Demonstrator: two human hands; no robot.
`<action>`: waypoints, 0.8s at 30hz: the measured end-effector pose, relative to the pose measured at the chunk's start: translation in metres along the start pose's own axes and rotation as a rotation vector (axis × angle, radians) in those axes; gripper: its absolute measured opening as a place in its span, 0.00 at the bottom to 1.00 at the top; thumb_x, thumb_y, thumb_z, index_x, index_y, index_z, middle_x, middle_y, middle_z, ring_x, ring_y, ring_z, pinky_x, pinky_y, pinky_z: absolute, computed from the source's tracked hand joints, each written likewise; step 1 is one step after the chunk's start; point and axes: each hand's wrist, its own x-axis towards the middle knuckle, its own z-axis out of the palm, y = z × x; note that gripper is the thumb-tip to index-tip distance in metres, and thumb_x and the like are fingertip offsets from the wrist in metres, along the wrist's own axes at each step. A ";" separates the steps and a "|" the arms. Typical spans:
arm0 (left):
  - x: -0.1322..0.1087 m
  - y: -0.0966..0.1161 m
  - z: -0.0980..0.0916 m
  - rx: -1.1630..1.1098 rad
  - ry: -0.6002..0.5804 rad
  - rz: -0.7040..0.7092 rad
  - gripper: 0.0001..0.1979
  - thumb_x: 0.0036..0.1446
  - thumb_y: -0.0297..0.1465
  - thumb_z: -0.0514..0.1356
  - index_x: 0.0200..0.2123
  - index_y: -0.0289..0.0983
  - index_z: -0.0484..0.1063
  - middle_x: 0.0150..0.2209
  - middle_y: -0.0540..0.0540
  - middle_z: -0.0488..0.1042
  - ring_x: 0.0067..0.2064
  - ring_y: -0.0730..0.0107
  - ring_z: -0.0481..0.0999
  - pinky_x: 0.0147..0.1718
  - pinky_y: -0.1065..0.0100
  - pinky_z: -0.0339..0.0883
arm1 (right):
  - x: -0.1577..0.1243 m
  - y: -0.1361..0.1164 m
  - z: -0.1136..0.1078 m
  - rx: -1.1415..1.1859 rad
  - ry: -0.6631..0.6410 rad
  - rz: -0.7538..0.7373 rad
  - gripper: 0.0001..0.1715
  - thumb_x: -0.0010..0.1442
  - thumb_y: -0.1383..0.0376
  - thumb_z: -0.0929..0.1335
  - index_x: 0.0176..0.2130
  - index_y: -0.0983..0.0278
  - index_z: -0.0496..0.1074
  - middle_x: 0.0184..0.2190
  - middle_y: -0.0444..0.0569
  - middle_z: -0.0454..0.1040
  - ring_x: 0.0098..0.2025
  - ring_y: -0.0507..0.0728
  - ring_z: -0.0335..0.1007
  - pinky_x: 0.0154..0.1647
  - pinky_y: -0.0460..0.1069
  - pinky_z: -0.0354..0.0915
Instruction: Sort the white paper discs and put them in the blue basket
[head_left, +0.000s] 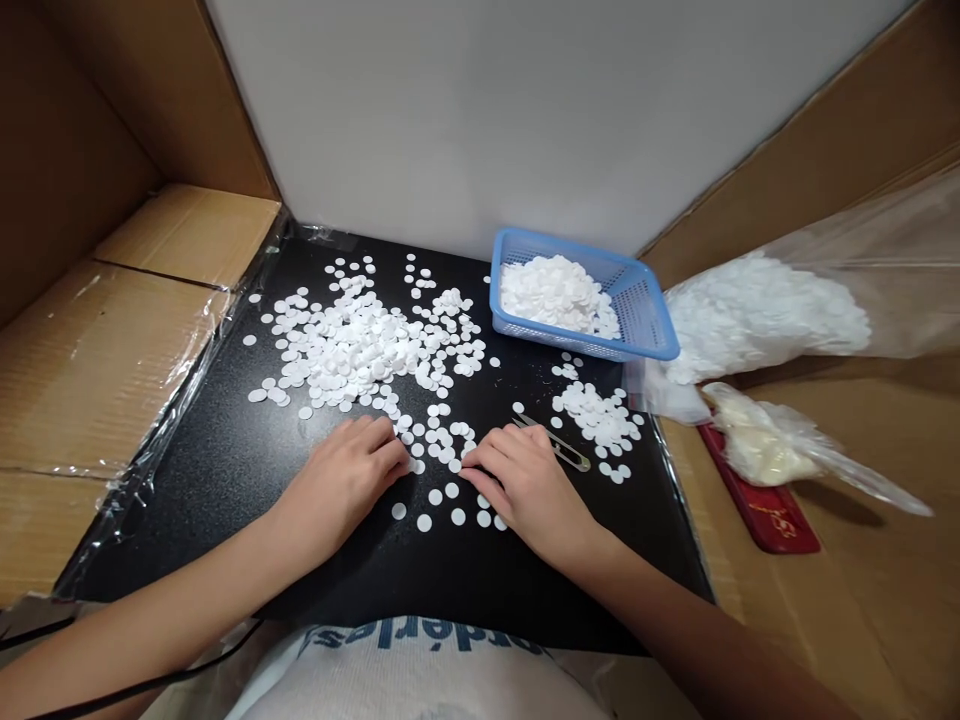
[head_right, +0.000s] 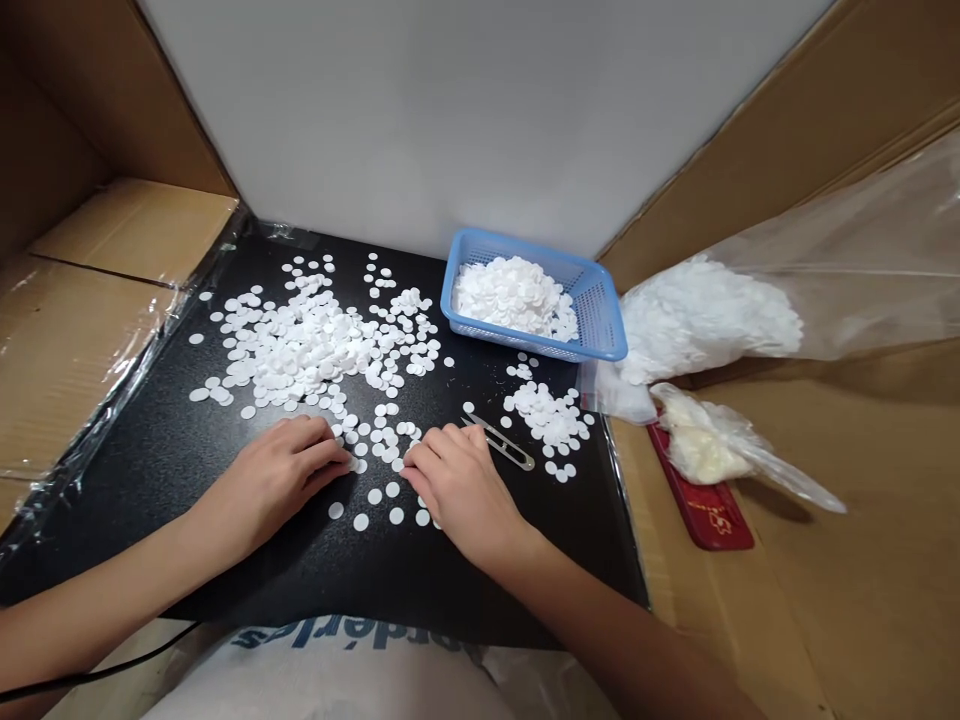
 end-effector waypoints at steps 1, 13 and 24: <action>0.000 -0.001 0.001 -0.004 0.001 0.014 0.11 0.68 0.31 0.55 0.33 0.38 0.73 0.33 0.47 0.70 0.34 0.63 0.69 0.35 0.63 0.62 | 0.001 0.000 0.001 -0.008 0.013 0.006 0.04 0.68 0.67 0.68 0.38 0.63 0.73 0.33 0.45 0.74 0.36 0.55 0.67 0.42 0.53 0.55; 0.000 -0.005 -0.021 -0.196 -0.056 -0.216 0.06 0.62 0.29 0.58 0.31 0.39 0.71 0.31 0.49 0.70 0.35 0.65 0.71 0.33 0.66 0.64 | 0.012 0.001 -0.002 0.155 -0.072 0.177 0.07 0.61 0.68 0.73 0.33 0.61 0.72 0.31 0.43 0.71 0.37 0.56 0.65 0.41 0.52 0.54; -0.010 -0.006 -0.017 -0.209 -0.017 0.108 0.13 0.70 0.32 0.53 0.53 0.40 0.73 0.50 0.42 0.77 0.52 0.61 0.76 0.50 0.59 0.73 | -0.001 0.003 -0.012 0.092 -0.108 0.018 0.07 0.67 0.70 0.67 0.37 0.61 0.73 0.33 0.44 0.73 0.37 0.55 0.64 0.41 0.53 0.53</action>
